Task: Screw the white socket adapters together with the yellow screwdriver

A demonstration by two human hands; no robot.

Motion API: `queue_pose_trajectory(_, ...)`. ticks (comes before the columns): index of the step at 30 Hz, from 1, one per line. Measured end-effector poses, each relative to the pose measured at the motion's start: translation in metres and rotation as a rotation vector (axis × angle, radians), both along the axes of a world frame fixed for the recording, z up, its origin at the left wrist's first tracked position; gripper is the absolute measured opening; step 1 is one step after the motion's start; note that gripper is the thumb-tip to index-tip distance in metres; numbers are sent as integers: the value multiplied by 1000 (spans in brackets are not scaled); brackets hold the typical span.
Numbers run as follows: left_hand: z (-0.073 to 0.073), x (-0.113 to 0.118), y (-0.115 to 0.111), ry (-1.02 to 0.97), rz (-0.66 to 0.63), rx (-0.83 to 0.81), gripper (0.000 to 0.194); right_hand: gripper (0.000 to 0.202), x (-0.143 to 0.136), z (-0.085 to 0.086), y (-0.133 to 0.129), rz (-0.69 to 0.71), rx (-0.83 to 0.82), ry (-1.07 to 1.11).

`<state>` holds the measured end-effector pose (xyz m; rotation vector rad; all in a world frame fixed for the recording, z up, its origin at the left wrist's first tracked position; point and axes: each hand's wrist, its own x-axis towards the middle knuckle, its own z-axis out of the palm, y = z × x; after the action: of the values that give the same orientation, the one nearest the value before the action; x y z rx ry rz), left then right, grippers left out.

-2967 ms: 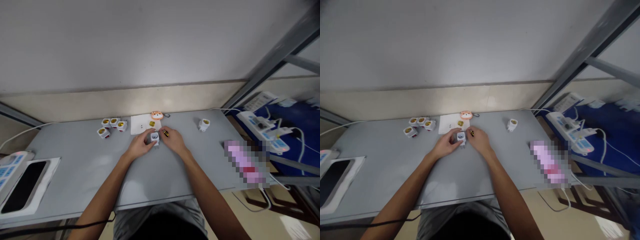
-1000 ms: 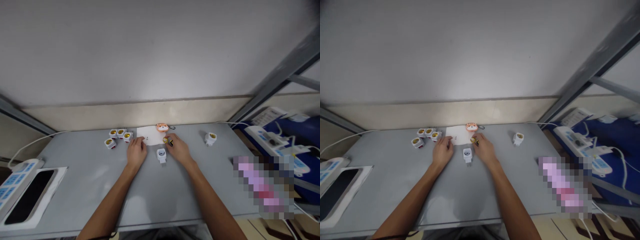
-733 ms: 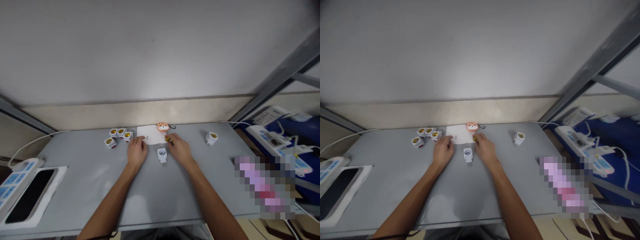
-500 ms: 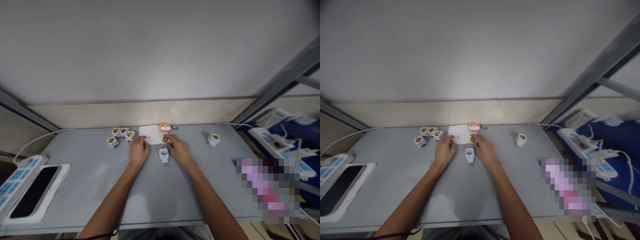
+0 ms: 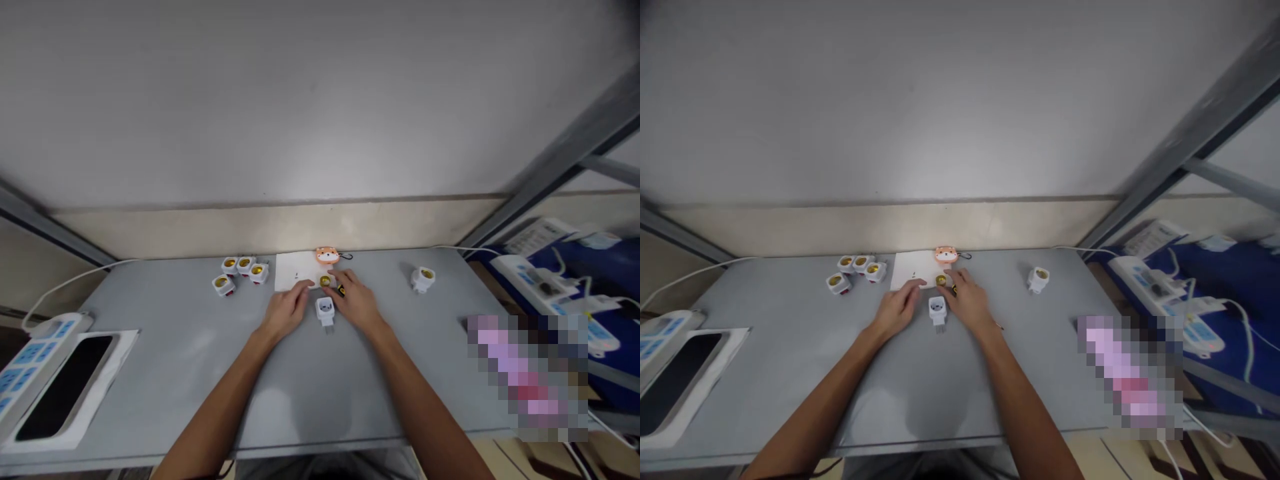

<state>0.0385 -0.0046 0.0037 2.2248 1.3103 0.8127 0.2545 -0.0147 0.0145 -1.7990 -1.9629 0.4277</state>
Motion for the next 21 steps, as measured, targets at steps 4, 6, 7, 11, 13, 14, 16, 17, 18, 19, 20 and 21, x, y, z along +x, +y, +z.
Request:
queue_pose_trajectory(4,9,6,-8,15,-199,-64,47,46,-7,-4,4,-29,-3,-56)
queue_pose_trajectory(6,12,9,-9,25,-241,-57,45,41,-8,-5,5,-46,-2,-49)
queue_pose_trajectory(7,12,10,-10,27,-251,-53,42,38,-7,-4,5,-54,-2,-34)
queue_pose_trajectory(11,11,10,-9,-12,-234,-78,36,33,3,11,-2,-37,55,143)
queue_pose_trajectory(13,10,9,-8,-39,-216,-98,36,36,10,24,-9,32,120,276)
queue_pose_trajectory(14,9,9,-8,-44,-215,-104,35,36,13,31,-13,83,145,329)
queue_pose_trajectory(16,7,9,-8,-42,-217,-96,34,35,17,42,-21,204,106,379)
queue_pose_trajectory(17,7,9,-8,-39,-216,-88,33,35,17,46,-24,249,78,377)
queue_pose_trajectory(18,7,10,-8,-40,-212,-80,31,36,17,48,-27,288,42,359)
queue_pose_trajectory(19,7,10,-8,-43,-207,-73,29,36,15,48,-29,312,11,331)
queue_pose_trajectory(20,7,11,-8,-48,-202,-66,27,38,13,48,-30,328,-12,296)
queue_pose_trajectory(21,7,11,-9,-52,-200,-62,25,39,11,47,-31,335,-28,260)
